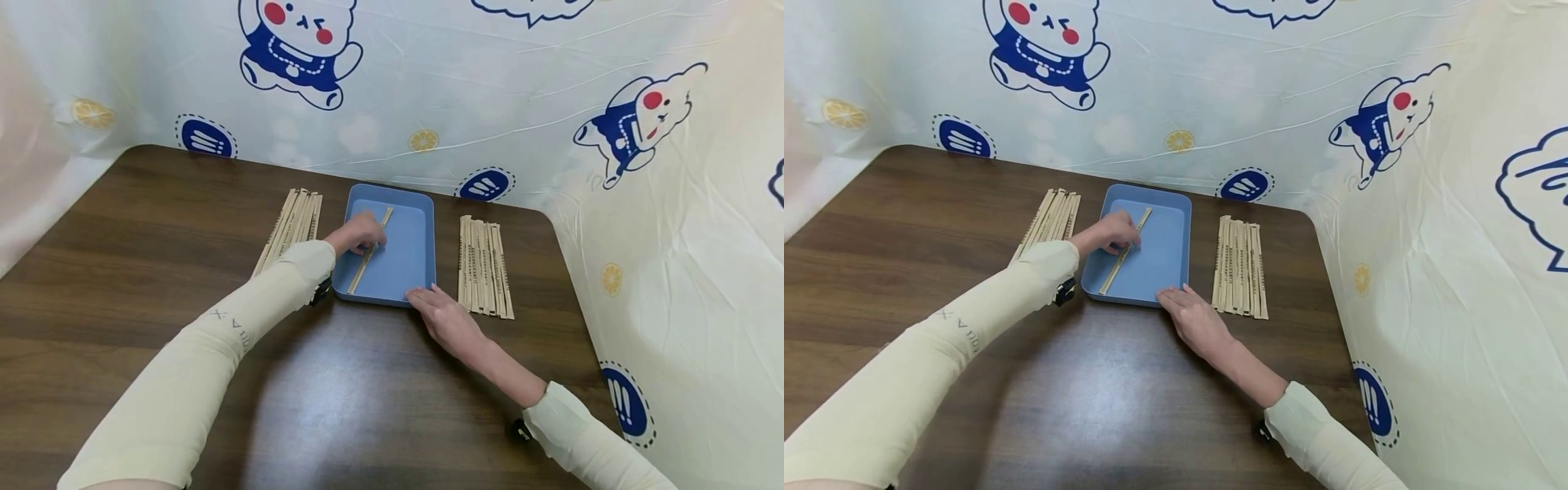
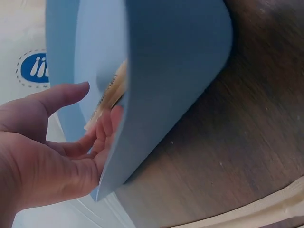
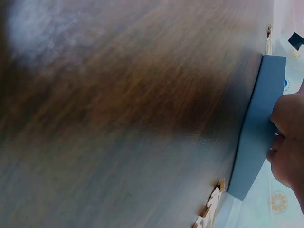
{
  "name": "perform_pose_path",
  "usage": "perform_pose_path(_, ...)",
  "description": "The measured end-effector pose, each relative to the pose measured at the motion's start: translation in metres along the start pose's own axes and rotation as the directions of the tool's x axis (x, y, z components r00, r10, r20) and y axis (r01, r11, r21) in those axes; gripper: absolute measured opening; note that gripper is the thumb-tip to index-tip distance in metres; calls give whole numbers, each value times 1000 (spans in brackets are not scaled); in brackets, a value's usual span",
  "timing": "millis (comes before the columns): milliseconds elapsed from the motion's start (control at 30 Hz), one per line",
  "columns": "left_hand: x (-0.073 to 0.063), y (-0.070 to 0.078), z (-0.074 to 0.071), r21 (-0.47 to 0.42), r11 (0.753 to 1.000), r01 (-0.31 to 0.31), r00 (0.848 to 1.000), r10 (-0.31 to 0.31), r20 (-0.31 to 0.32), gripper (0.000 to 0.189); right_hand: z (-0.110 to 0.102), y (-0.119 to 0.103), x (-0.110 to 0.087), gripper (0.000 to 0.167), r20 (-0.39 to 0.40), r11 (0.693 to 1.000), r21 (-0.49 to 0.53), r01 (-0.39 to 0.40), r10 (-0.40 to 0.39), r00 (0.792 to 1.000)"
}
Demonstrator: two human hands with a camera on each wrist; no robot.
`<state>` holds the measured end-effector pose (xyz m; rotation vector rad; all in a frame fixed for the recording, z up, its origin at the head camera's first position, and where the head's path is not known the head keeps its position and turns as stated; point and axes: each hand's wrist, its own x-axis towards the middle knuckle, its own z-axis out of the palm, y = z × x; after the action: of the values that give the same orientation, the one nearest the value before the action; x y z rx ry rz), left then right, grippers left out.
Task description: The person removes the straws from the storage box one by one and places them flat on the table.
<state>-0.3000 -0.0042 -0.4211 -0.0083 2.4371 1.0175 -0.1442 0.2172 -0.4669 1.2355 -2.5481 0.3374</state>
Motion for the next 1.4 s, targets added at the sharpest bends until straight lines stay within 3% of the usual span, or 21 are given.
perform_pose_path(200,2,1,2,120,991,-49,999,52,-15,38,1,1,0,37,-14,1000,1,8,-8,1000)
perform_pose_path(533,3,3,1,120,992,-38,999,39,-8,34,1,2,-1,35,-6,1000,0,-3,3,1000)
perform_pose_path(800,0,1,-6,28,999,-32,999,31,27,36,3,3,-1,35,-10,1000,-4,5,-5,1000)
perform_pose_path(933,-1,0,-13,-84,996,-18,998,23,52,29,3,3,-1,36,-12,1000,0,7,-7,1000)
perform_pose_path(1167,-11,-3,-37,-329,944,-5,998,26,61,16,3,2,0,36,-29,1000,6,14,-13,999)
perform_pose_path(1333,-19,-9,-59,-400,917,8,998,16,58,3,3,1,-1,36,-22,1000,9,10,-10,1000)
perform_pose_path(1400,-22,-14,-69,-412,911,11,999,12,51,17,3,1,0,36,-17,1000,9,7,-7,1000)
